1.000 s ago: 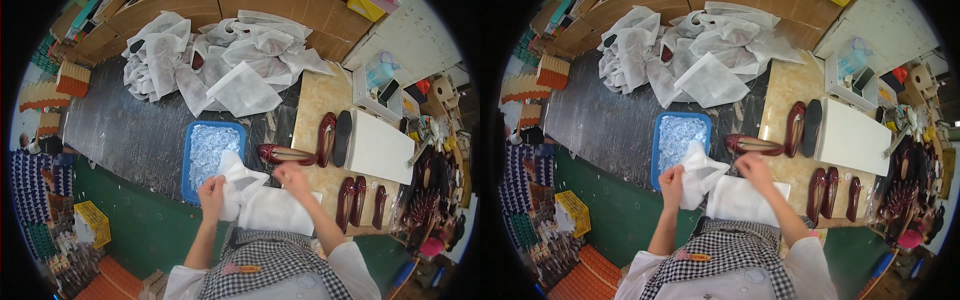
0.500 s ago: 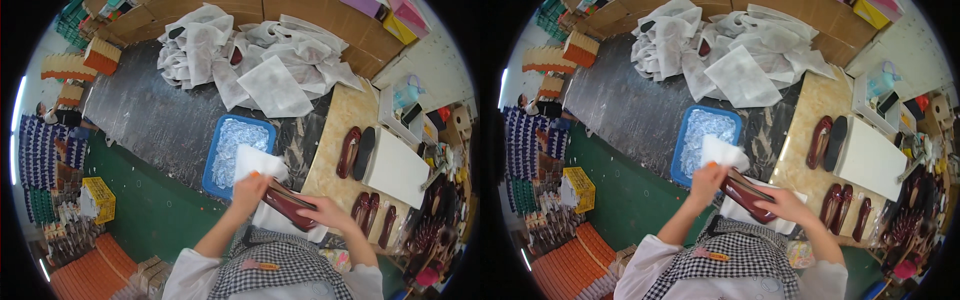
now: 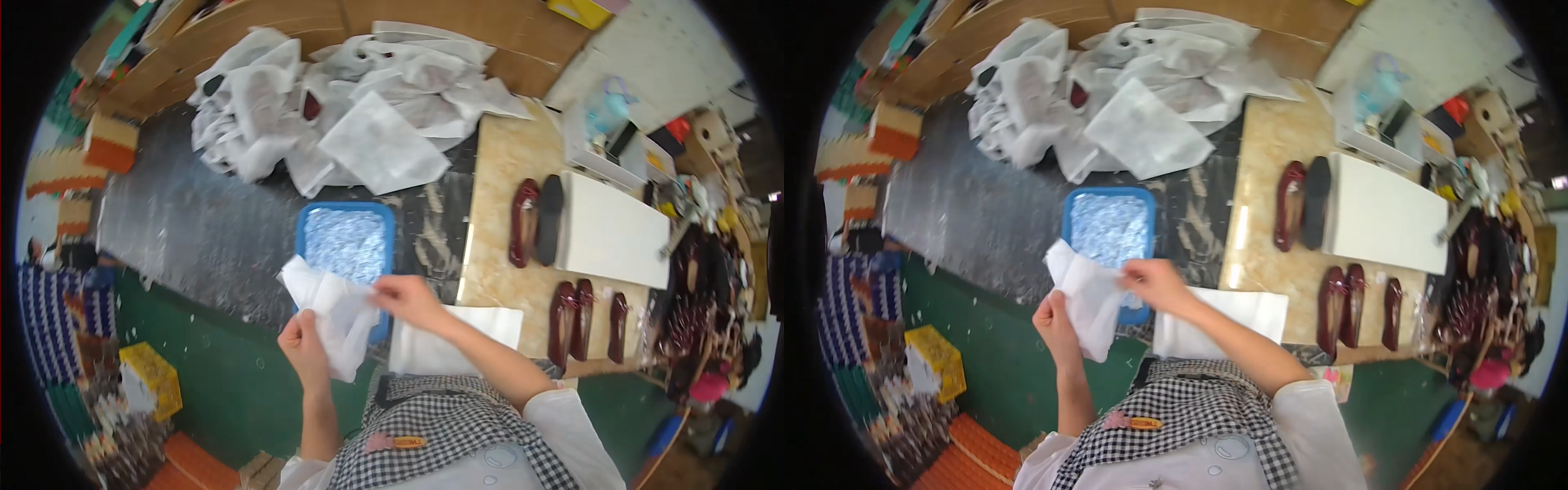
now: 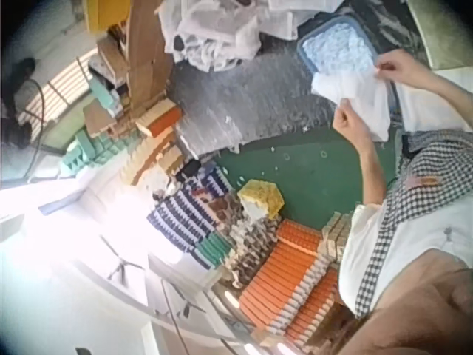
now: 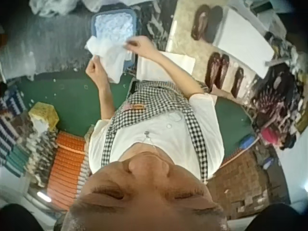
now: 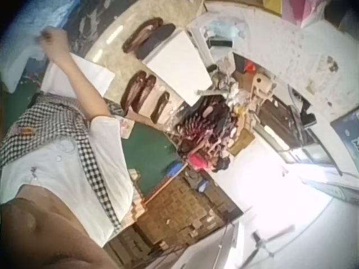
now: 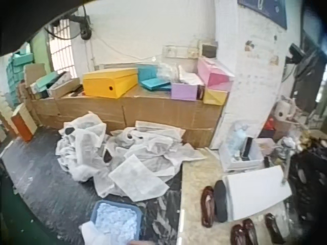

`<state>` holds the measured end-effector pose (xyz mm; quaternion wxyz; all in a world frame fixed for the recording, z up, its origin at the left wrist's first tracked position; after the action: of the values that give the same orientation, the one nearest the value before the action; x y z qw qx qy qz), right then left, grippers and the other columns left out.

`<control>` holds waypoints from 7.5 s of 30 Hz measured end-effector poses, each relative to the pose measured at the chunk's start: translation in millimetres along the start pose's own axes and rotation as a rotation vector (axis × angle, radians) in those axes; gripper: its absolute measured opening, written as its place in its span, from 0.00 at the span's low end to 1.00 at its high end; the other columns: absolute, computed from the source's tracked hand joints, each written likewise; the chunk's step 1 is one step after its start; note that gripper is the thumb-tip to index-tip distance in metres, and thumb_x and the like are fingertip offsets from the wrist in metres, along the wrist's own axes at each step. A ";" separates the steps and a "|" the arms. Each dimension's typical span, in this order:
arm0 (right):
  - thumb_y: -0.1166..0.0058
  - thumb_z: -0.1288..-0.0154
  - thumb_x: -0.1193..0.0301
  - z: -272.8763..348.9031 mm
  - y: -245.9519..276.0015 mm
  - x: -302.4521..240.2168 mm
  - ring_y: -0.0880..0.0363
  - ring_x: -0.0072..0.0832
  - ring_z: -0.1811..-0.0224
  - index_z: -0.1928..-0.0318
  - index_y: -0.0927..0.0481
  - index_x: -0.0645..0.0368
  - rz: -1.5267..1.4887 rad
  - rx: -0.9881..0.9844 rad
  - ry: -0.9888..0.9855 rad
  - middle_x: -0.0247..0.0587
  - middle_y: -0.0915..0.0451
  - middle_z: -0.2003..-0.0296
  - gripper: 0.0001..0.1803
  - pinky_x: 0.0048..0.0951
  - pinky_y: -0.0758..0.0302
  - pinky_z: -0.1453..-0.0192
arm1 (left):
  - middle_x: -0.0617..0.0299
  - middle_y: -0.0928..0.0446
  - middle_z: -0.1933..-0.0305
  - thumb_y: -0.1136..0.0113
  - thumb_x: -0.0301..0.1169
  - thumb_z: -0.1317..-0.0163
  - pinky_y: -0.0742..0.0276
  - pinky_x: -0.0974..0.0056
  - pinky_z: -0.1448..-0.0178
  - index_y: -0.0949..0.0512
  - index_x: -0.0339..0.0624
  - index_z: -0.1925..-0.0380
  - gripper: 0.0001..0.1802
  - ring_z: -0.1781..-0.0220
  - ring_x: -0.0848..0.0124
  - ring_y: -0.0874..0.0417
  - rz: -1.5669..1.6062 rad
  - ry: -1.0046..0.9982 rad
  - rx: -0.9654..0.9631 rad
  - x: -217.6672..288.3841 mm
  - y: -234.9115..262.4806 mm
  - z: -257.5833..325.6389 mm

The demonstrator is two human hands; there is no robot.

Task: The person wraps maroon high-heeled shoes in white tissue paper and places them into a blue plastic bin. The person handles the shoes one at a time, folding the paper around each shoe before setting it aside in the bin.

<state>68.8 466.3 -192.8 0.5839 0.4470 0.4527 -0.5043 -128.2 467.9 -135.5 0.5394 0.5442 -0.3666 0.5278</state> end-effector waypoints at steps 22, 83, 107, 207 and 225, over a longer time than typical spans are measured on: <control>0.53 0.34 0.71 21.9 15.8 1.8 0.24 0.23 0.60 0.49 0.26 0.65 -0.254 -0.187 -0.288 0.39 0.21 0.60 0.15 0.27 0.26 0.57 | 0.58 0.34 0.85 0.36 0.25 0.47 0.42 0.64 0.79 0.27 0.35 0.82 0.10 0.86 0.65 0.35 -0.480 -0.499 -0.242 36.8 -72.0 27.2; 0.50 0.33 0.71 13.7 43.3 -48.9 0.22 0.23 0.61 0.49 0.26 0.62 -0.485 0.072 0.206 0.35 0.21 0.64 0.14 0.26 0.24 0.53 | 0.68 0.23 0.74 0.41 0.26 0.39 0.37 0.74 0.72 0.20 0.26 0.70 0.09 0.74 0.83 0.30 -0.112 -0.274 -0.148 62.8 -56.0 11.8; 0.44 0.38 0.64 356.8 186.9 54.5 0.27 0.39 0.46 0.36 0.36 0.59 0.431 0.243 -0.152 0.52 0.26 0.47 0.31 0.31 0.32 0.42 | 0.49 0.27 0.80 0.39 0.32 0.42 0.34 0.57 0.75 0.22 0.36 0.78 0.10 0.80 0.54 0.27 -0.557 -0.587 -0.597 -29.2 -237.9 132.1; 0.51 0.31 0.62 -38.5 162.6 -8.4 0.25 0.21 0.52 0.41 0.34 0.62 -0.678 0.381 -0.137 0.38 0.25 0.51 0.24 0.28 0.26 0.46 | 0.50 0.21 0.56 0.38 0.30 0.46 0.23 0.58 0.59 0.23 0.46 0.49 0.22 0.58 0.53 0.19 -0.423 -0.715 -0.437 40.8 -193.2 30.6; 0.48 0.34 0.66 221.6 145.0 110.8 0.20 0.30 0.52 0.46 0.24 0.59 0.093 0.285 -0.508 0.44 0.19 0.56 0.18 0.27 0.25 0.50 | 0.51 0.21 0.75 0.47 0.38 0.42 0.23 0.51 0.65 0.21 0.42 0.77 0.13 0.70 0.52 0.18 -0.911 -0.592 -0.795 -54.1 -259.7 -60.7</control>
<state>239.1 242.3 -249.6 0.6323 0.4044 0.1957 -0.6311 103.0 556.5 -248.4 0.7441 0.5263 -0.3994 -0.0989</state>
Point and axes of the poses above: each hand's wrist, its own z-axis away from the middle knuckle, its own y-axis out of the back of the hand, x = y × z, the point moved 6 cm from there along -z, towards the middle knuckle
